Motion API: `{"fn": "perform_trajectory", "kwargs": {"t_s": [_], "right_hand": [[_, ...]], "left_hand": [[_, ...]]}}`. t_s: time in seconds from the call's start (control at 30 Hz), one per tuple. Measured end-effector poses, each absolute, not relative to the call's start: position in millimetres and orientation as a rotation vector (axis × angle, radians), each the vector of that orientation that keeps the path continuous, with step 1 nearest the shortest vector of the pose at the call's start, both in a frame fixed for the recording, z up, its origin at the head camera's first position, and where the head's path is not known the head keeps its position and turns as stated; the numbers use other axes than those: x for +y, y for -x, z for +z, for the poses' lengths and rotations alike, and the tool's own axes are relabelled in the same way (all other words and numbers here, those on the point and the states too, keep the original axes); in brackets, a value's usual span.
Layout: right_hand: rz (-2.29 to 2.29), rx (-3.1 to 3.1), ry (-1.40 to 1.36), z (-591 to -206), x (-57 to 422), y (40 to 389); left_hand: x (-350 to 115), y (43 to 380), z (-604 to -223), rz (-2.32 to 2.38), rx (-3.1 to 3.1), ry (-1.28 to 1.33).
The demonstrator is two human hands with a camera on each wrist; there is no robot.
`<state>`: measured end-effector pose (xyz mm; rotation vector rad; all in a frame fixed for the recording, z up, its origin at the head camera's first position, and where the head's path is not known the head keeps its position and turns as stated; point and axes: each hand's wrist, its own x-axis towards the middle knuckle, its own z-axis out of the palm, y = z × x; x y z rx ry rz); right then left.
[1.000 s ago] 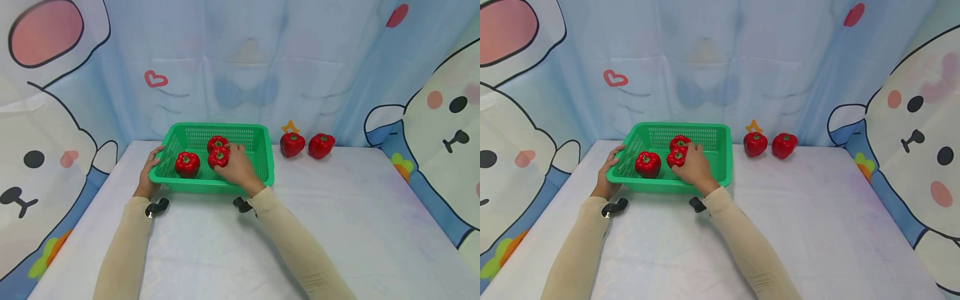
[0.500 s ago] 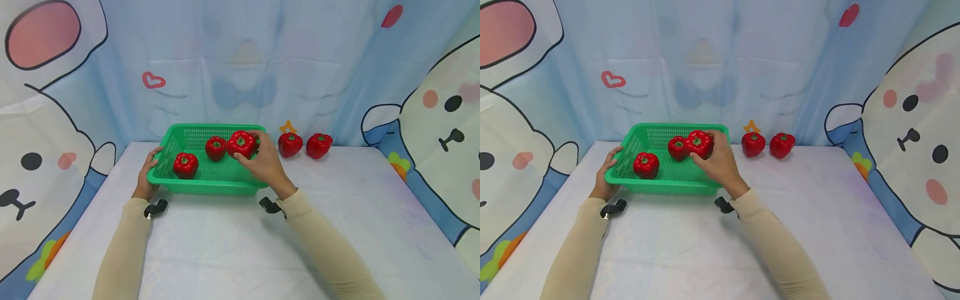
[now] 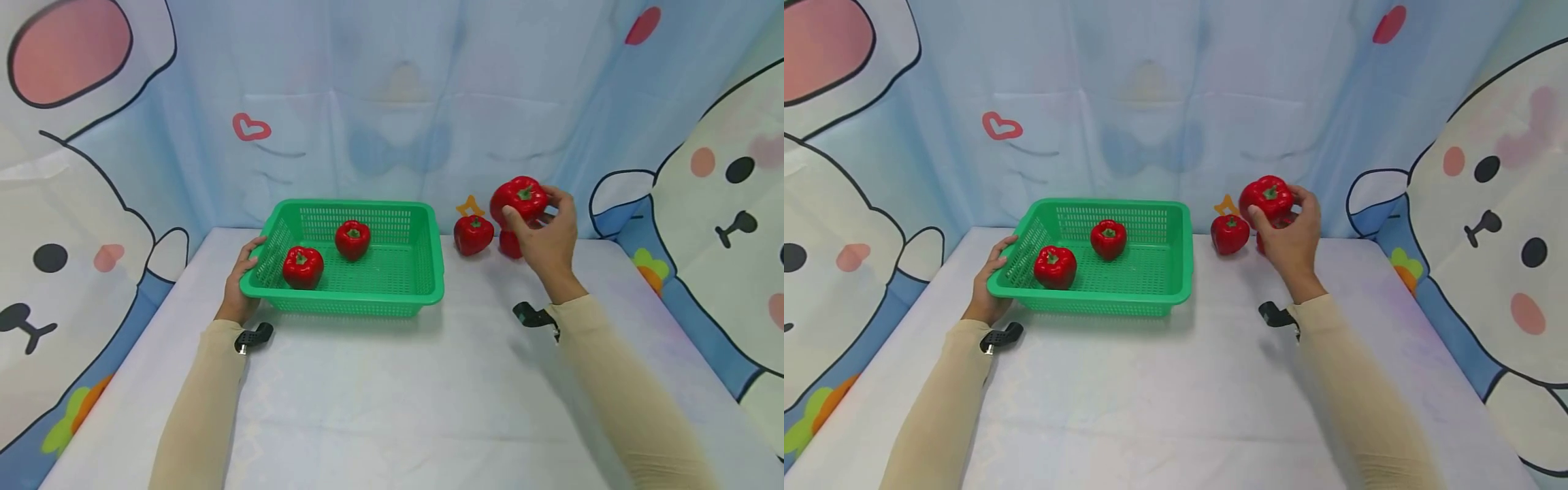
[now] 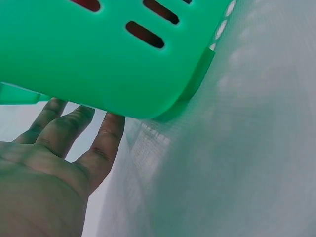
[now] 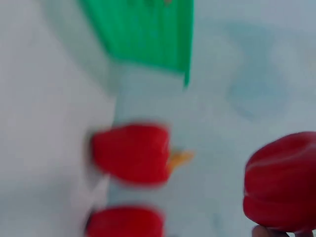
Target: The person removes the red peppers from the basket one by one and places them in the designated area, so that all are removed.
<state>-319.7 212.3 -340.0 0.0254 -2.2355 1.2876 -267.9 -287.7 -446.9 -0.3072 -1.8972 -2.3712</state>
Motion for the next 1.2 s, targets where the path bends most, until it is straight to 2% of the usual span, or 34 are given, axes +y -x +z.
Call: {"fn": "perform_trajectory", "kwargs": {"t_s": [0.3, 0.53, 0.83, 1.2], "right_hand": [[1.335, -2.225, 0.528, -374, 293, 366], [1.382, -2.369, 0.738, -404, 323, 377], [1.311, -2.514, 0.759, -419, 336, 377], [1.208, -2.657, 0.682, -414, 338, 382]], "left_hand": [[-291, 268, -450, -2.390, -1.871, 0.320], [-290, 269, -452, -2.417, -1.832, 0.344], [-286, 271, -449, -2.417, -1.844, 0.333], [-289, 269, -447, -2.399, -1.861, 0.315]]}}
